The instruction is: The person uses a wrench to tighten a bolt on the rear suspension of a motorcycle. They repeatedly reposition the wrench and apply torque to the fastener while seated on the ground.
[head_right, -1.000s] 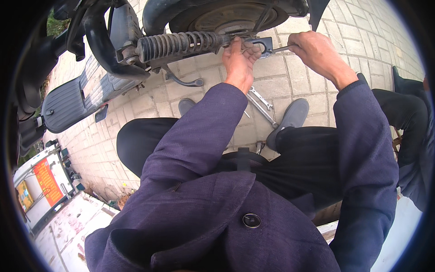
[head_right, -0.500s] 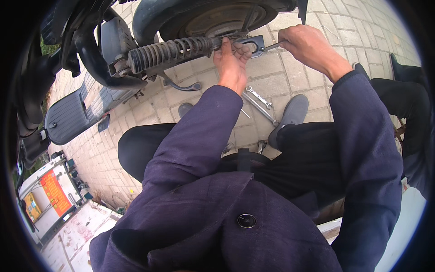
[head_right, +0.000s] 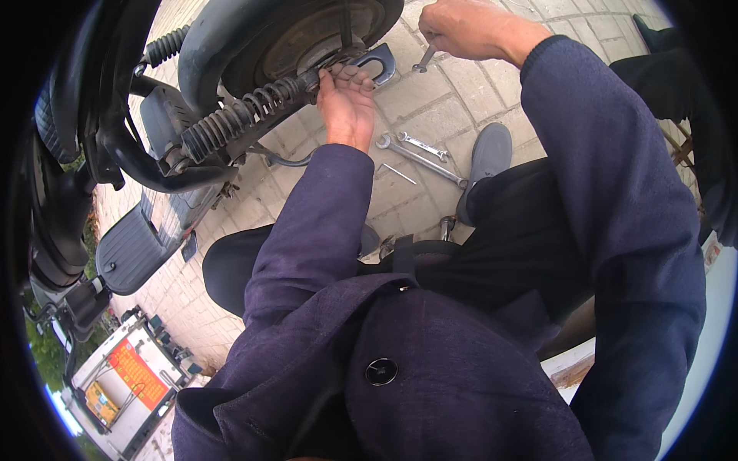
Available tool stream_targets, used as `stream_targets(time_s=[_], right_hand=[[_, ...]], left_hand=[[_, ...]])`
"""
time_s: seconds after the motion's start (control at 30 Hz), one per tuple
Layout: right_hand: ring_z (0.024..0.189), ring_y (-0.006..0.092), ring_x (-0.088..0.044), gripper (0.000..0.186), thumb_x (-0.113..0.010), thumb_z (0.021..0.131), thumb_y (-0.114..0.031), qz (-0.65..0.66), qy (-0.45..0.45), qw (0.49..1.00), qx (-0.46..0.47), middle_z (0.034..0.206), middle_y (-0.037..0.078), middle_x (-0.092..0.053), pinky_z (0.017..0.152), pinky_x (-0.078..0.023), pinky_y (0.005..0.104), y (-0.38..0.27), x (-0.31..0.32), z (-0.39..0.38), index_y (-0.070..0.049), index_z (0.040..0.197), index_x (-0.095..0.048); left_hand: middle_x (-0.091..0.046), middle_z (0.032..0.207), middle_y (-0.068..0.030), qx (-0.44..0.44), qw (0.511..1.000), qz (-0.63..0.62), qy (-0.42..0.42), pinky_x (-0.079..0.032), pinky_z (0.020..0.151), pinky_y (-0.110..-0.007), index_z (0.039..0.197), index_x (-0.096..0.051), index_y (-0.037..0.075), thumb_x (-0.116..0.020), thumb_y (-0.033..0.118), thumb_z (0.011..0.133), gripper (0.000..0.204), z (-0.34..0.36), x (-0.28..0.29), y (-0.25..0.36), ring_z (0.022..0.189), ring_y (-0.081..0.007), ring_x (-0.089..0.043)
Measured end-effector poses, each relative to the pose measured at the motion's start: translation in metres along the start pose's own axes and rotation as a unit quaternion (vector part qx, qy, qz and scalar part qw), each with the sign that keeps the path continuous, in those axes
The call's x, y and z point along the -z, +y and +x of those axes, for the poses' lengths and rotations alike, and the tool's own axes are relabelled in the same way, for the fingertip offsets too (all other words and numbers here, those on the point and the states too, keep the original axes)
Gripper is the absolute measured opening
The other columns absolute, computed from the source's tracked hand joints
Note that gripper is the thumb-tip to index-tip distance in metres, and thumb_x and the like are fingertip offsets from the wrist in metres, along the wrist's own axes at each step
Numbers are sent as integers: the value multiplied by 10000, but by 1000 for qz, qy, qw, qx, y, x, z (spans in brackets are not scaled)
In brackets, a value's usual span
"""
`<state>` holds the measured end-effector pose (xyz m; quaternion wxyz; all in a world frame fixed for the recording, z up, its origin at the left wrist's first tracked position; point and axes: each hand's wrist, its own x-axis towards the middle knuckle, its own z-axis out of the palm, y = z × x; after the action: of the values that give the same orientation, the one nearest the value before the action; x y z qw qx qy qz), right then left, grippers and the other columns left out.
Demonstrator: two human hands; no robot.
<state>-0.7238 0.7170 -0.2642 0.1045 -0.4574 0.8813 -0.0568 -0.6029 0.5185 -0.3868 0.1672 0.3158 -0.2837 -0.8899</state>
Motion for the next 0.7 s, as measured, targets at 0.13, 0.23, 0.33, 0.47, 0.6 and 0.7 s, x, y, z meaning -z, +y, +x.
stream_targets(time_s=[0.13, 0.23, 0.33, 0.47, 0.6, 0.7], right_hand=[[865, 357, -703, 109, -679, 895, -105, 7, -27, 999, -45, 831, 170, -714, 804, -532, 455, 11, 5, -10, -6, 895, -723], [864, 351, -705, 107, -673, 893, -90, 20, -50, 997, -58, 842, 175, -715, 820, -533, 445, 17, 8, -20, 3, 877, -722], [863, 354, -703, 112, -670, 887, -90, 27, -56, 995, -78, 847, 180, -715, 818, -532, 447, 17, 8, -26, 10, 869, -717], [854, 364, -699, 117, -667, 875, -87, 39, -36, 996, -68, 839, 189, -709, 808, -531, 451, 20, 11, -31, 20, 856, -707], [866, 376, -692, 118, -672, 864, -86, 50, -64, 994, -76, 840, 197, -708, 803, -526, 461, 26, 13, -32, 27, 845, -700], [877, 386, -687, 127, -676, 858, -94, 55, -75, 993, -74, 842, 200, -707, 798, -522, 469, 29, 10, -31, 30, 842, -697]], left_hand=[[-646, 910, -68, -10, 1000, 20, 6, -545, 703, -357, 1052, -566, 81, -494, 346, 1103, 279, 0, -5, 1, 798, -237, -637], [-653, 906, -62, -32, 996, 70, 39, -548, 719, -347, 1040, -573, 87, -504, 339, 1100, 268, 1, -6, 1, 815, -230, -645], [-655, 897, -57, -47, 995, 80, 37, -548, 725, -334, 1029, -582, 95, -506, 344, 1100, 270, 3, -2, -2, 820, -223, -651], [-640, 917, -57, -18, 999, 32, 0, -522, 697, -333, 1056, -559, 111, -491, 391, 1096, 291, 8, 5, -2, 792, -203, -630], [-651, 955, -71, 35, 996, -51, -62, -536, 736, -341, 1011, -571, 109, -450, 392, 1104, 322, 11, 9, 1, 851, -234, -616], [-648, 960, -78, 45, 994, -71, -71, -550, 754, -348, 982, -570, 96, -435, 371, 1110, 333, 10, 9, 2, 865, -250, -616]])
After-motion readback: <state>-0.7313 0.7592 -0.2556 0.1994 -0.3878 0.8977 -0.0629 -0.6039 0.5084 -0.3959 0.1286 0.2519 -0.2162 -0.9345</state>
